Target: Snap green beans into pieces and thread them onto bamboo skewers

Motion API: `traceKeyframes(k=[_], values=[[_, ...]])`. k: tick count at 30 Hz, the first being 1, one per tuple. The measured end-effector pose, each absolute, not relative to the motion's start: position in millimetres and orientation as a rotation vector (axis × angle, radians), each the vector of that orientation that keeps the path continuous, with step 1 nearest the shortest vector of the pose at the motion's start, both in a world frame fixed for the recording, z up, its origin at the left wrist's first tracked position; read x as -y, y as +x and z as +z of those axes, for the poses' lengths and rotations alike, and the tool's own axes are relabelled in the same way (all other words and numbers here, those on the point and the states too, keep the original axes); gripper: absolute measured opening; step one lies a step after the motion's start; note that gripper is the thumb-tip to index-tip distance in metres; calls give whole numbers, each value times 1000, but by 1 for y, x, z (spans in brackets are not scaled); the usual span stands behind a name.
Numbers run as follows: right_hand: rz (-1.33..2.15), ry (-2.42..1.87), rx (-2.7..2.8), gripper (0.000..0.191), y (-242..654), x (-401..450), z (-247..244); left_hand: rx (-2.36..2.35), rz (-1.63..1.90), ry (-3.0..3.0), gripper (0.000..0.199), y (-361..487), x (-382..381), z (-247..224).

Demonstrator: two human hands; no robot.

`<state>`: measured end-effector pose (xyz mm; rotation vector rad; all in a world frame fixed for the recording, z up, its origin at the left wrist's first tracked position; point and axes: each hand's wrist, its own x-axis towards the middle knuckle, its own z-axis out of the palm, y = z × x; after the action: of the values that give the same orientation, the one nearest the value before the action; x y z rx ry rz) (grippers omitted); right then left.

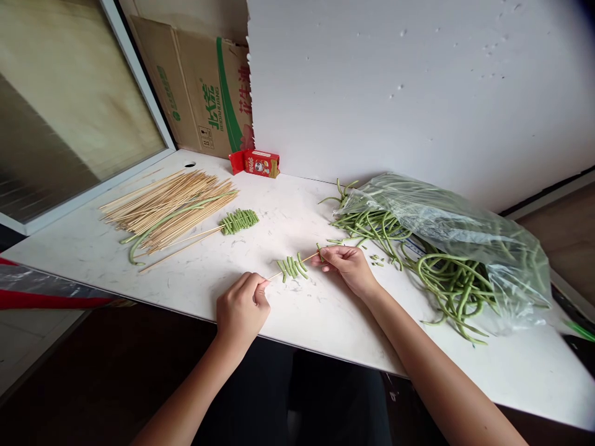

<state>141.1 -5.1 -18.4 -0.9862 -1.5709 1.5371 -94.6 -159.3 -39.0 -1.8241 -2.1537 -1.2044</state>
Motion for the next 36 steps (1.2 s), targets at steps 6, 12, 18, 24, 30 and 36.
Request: traceKeyframes(k=[6, 12, 18, 24, 30, 36], values=[[1511, -943, 1610, 33, 142, 5, -15, 2162, -1206, -1811, 18, -94, 159, -38], [1451, -946, 1592, 35, 139, 8, -9, 2161, -1250, -1818, 18, -95, 159, -38], [1505, -959, 1570, 37, 139, 9, -8, 2147, -1250, -1802, 19, -95, 159, -38], [1587, -985, 1503, 36, 139, 9, -13, 2132, -1254, -1815, 21, -96, 160, -38], [1597, -967, 1500, 36, 138, 10, -12, 2141, -1239, -1817, 21, -96, 160, -39], [1612, -975, 1490, 33, 138, 11, -11, 2131, -1242, -1825, 22, -96, 159, -37]])
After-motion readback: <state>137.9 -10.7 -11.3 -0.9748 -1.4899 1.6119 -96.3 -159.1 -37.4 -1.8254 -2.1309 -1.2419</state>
